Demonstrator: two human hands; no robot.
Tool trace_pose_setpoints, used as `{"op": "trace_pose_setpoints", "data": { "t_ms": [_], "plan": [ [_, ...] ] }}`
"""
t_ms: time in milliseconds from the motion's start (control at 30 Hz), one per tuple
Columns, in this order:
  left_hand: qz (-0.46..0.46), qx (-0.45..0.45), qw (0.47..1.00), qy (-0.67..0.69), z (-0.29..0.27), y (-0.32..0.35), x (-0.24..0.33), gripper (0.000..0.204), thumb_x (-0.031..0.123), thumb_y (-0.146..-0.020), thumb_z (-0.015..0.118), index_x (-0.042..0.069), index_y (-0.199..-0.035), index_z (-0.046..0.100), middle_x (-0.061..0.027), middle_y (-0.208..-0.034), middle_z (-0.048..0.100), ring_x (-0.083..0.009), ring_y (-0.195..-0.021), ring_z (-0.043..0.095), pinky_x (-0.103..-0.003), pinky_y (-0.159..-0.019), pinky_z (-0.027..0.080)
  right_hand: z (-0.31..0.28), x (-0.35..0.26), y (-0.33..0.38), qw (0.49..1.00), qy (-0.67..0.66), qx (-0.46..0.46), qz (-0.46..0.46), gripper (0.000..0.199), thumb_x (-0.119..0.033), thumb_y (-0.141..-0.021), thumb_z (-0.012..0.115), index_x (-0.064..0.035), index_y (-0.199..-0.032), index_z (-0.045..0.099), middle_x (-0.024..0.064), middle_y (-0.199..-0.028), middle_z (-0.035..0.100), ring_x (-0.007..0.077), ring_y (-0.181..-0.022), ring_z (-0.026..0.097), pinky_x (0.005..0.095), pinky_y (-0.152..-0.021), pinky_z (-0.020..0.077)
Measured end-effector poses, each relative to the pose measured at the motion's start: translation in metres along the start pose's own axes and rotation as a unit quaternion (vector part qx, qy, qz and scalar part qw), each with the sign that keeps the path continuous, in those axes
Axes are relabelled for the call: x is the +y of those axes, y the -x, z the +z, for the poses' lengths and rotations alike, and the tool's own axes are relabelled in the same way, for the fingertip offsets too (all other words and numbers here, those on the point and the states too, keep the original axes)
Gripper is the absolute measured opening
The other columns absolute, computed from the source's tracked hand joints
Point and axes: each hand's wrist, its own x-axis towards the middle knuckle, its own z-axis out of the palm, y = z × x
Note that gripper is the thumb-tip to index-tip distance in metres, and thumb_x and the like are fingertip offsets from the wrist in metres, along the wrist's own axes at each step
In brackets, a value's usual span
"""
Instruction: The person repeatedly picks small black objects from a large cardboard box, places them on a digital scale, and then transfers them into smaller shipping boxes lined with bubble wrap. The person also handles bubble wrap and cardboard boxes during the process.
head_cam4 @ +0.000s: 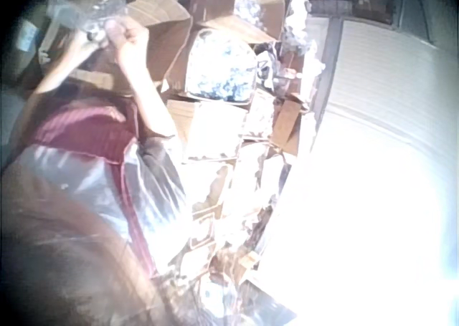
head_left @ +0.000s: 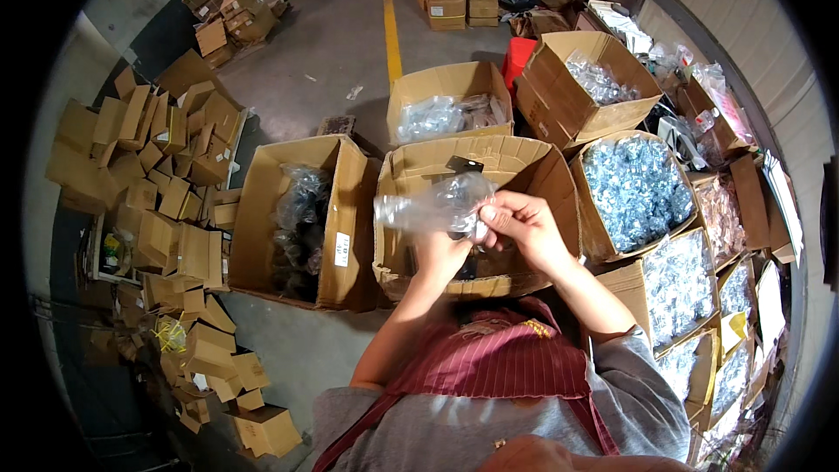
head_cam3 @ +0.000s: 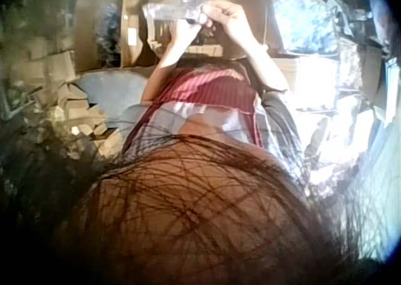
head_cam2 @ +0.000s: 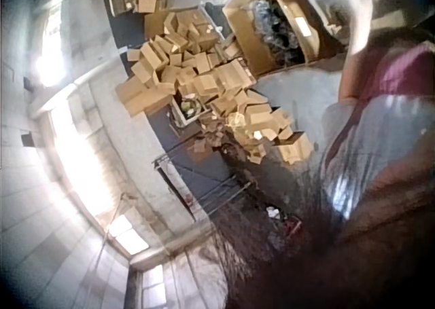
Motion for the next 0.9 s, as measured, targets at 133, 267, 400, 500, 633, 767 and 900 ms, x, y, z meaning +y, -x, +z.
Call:
{"op": "trace_pose_setpoints", "data": {
  "t_ms": [133,267,400,500,633,767,900],
  "plan": [
    [-0.143,-0.050,0.968,0.199,0.006,0.002,-0.016,0.017,0.020,-0.088,0.067,0.003,-0.085,0.066,-0.0065,-0.069,0.066,-0.0163,-0.063,0.063,-0.033,-0.053,0.047,0.025,0.001,0.001,0.977,-0.184,-0.094,0.048,0.020,-0.016,-0.102,0.052,0.0009,-0.106,0.062,0.0082,-0.079,0.066,0.0096,-0.050,0.056,0.0197,-0.041,0.0385],
    [0.069,0.019,0.997,0.009,0.000,0.003,0.036,0.019,0.021,-0.091,0.067,0.003,-0.088,0.065,-0.0055,-0.069,0.065,-0.0155,-0.064,0.063,-0.032,-0.056,0.048,0.019,-0.003,-0.013,0.936,-0.317,-0.098,0.117,0.020,-0.015,-0.101,0.052,0.0021,-0.104,0.062,0.0085,-0.073,0.064,0.0102,-0.042,0.051,0.0203,-0.035,0.0345],
    [0.057,0.055,0.996,-0.049,0.000,0.004,0.000,0.021,0.024,-0.085,0.074,0.005,-0.094,0.069,-0.0075,-0.081,0.070,-0.0205,-0.075,0.067,-0.035,-0.065,0.051,0.000,0.007,-0.018,0.965,-0.211,-0.018,0.156,0.021,-0.018,-0.099,0.056,0.0020,-0.099,0.065,0.0075,-0.067,0.064,0.0100,-0.040,0.049,0.0213,-0.033,0.0334],
    [-0.010,0.019,0.999,-0.044,-0.006,0.004,0.019,0.023,0.019,-0.078,0.078,0.009,-0.098,0.074,-0.0084,-0.089,0.072,-0.0257,-0.083,0.070,-0.038,-0.071,0.053,-0.012,0.022,-0.015,0.974,-0.170,0.046,0.141,0.023,-0.022,-0.096,0.063,0.0002,-0.089,0.067,0.0051,-0.066,0.064,0.0099,-0.042,0.050,0.0224,-0.035,0.0339],
    [0.030,0.014,0.997,-0.071,-0.004,0.005,0.025,0.019,0.020,-0.077,0.080,0.010,-0.093,0.076,-0.0085,-0.086,0.074,-0.0250,-0.081,0.072,-0.038,-0.073,0.055,-0.017,0.032,-0.017,0.981,-0.144,0.093,0.088,0.021,-0.018,-0.096,0.062,-0.0026,-0.082,0.061,0.0068,-0.065,0.064,0.0104,-0.043,0.053,0.0215,-0.037,0.0389],
    [0.010,0.016,0.999,-0.039,0.002,0.008,0.006,0.018,0.013,-0.075,0.080,0.009,-0.091,0.076,-0.0078,-0.088,0.075,-0.0220,-0.083,0.072,-0.034,-0.073,0.056,-0.019,0.044,-0.019,0.985,-0.118,0.115,0.051,0.011,-0.011,-0.094,0.061,-0.0021,-0.088,0.060,0.0061,-0.069,0.064,0.0104,-0.045,0.054,0.0221,-0.038,0.0405],
    [-0.081,-0.062,0.995,0.022,-0.002,0.008,0.022,0.025,0.008,-0.076,0.077,0.006,-0.100,0.073,-0.0047,-0.094,0.074,-0.0138,-0.088,0.069,-0.029,-0.076,0.054,-0.012,0.048,-0.018,0.987,-0.086,0.132,0.022,0.009,0.001,-0.089,0.060,-0.0006,-0.098,0.060,0.0065,-0.075,0.065,0.0117,-0.049,0.056,0.0230,-0.038,0.0412]
  ]
}}
